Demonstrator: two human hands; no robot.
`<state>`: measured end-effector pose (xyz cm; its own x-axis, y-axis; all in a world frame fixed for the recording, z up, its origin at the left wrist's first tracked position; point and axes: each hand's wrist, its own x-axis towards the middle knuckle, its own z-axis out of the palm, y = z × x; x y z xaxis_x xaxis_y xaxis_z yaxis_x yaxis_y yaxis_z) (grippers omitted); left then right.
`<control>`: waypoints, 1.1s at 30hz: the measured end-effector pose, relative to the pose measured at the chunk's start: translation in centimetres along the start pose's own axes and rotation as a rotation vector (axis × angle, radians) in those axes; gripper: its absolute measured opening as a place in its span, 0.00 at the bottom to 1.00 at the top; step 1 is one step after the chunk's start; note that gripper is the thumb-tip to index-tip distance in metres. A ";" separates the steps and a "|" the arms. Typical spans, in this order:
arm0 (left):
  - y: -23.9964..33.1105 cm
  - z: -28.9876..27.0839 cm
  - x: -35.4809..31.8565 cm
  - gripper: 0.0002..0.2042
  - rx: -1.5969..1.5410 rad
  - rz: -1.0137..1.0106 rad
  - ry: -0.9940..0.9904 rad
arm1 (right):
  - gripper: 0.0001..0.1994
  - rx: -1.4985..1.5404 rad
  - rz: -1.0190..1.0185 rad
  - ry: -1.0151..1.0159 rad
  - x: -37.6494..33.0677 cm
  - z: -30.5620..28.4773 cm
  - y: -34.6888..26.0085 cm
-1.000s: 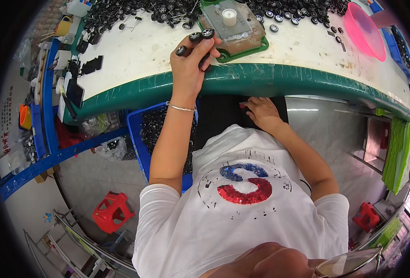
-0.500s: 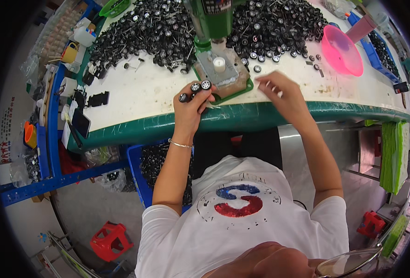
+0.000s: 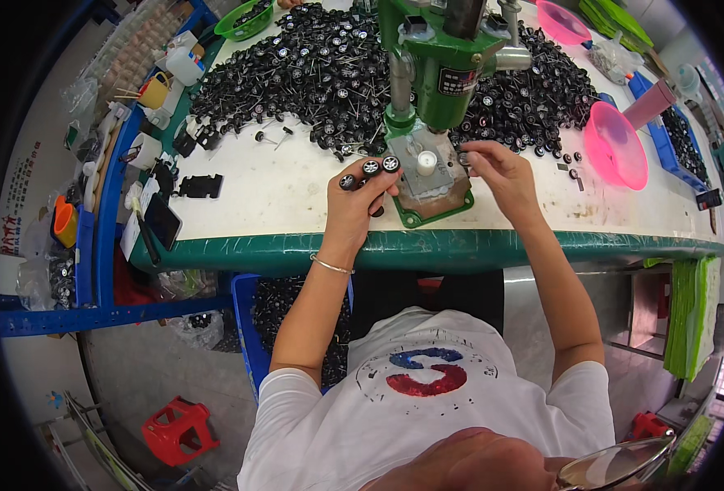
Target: The person assembles toy car wheel axles by picking up wheels and axles, positioning them in a manual press, and pulling the lever to press the wheels onto the axles.
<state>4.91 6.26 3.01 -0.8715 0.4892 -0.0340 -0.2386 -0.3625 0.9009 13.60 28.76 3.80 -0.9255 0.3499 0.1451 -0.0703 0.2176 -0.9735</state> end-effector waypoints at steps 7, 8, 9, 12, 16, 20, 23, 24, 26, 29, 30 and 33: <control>0.6 1.7 1.0 0.06 0.110 0.043 -0.011 | 0.09 -0.333 -0.265 -0.071 1.7 3.7 -2.0; 0.7 1.9 1.1 0.06 0.100 0.026 -0.017 | 0.07 -0.323 -0.324 -0.053 1.5 3.8 -1.8; 0.6 1.8 1.2 0.06 0.100 0.027 -0.015 | 0.07 -0.323 -0.325 -0.054 1.6 3.9 -1.5; 0.1 1.8 1.8 0.06 0.083 0.009 -0.026 | 0.07 -0.322 -0.427 -0.010 1.7 4.1 -0.3; -0.3 2.2 1.9 0.06 0.041 0.001 0.010 | 0.07 -0.337 -0.424 0.033 1.6 5.1 -0.3; 0.0 2.7 1.9 0.06 0.045 0.009 0.006 | 0.08 -0.321 -0.373 -0.038 2.1 4.3 -0.3; 0.2 3.4 2.0 0.07 0.072 0.016 0.007 | 0.11 0.150 0.113 -0.135 2.4 2.9 0.1; 0.2 3.3 2.1 0.07 0.090 0.010 -0.019 | 0.13 0.240 0.109 -0.094 2.3 2.6 0.2; 0.0 3.6 2.3 0.08 0.093 0.005 -0.030 | 0.13 0.266 0.062 -0.012 2.9 1.4 -0.3; 0.0 4.2 2.4 0.08 0.063 0.004 -0.047 | 0.14 0.230 -0.002 0.116 4.0 -0.5 -2.8; -0.1 4.1 2.5 0.08 0.063 0.017 -0.045 | 0.14 0.192 -0.014 0.114 4.3 -1.2 -4.4; 0.0 4.2 3.0 0.07 0.073 0.029 -0.066 | 0.15 0.137 -0.117 0.082 6.8 -3.6 -7.3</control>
<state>4.10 11.11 4.69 -0.8470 0.5312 0.0187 -0.1801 -0.3198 0.9302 9.10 32.81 12.55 -0.8748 0.4040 0.2674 -0.2311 0.1372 -0.9632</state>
